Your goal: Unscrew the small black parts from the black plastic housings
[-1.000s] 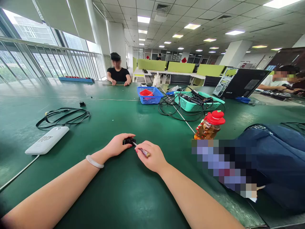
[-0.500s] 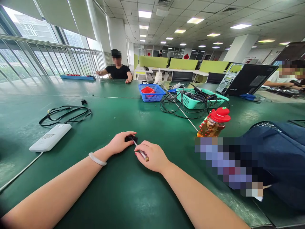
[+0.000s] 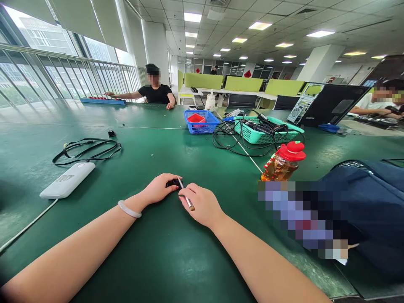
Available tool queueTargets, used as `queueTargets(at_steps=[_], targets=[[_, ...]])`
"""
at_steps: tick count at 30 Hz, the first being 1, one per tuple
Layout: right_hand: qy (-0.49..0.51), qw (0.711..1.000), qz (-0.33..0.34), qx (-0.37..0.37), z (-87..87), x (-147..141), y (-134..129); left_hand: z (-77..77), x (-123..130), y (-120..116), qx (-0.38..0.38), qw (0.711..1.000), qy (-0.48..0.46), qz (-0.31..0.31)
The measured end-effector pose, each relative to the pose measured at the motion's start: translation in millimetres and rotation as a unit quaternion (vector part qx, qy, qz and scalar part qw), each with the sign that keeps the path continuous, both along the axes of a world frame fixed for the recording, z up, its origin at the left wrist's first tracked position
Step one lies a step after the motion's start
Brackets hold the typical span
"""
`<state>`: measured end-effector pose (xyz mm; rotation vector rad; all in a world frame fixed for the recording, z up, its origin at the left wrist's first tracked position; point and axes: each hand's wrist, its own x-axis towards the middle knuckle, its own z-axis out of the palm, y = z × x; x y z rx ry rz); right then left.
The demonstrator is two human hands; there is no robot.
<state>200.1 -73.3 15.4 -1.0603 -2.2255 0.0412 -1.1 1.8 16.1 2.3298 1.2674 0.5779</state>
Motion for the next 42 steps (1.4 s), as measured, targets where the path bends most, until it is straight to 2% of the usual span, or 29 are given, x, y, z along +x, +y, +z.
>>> queueTargets(at_steps=[4,7,17,25,42], targets=[[0.035,0.999,0.035,-0.008,1.8,1.3,-1.7,-1.4,-0.2,-0.3,0.003,1.0,-0.006,-0.002],[0.011,0.998,0.052,-0.023,2.4,-0.1,-3.1,-2.9,-0.3,0.3,0.005,1.0,-0.002,0.0],[-0.038,0.998,0.029,-0.034,2.2,-3.1,-3.1,-1.3,0.3,0.4,0.006,1.0,0.008,0.003],[-0.037,0.999,0.02,-0.002,0.8,-4.9,-3.5,-4.5,0.5,1.3,0.015,1.0,0.012,-0.001],[-0.029,1.0,0.007,0.005,0.2,-4.2,-3.5,-5.6,1.1,-0.2,0.034,0.999,0.019,0.001]])
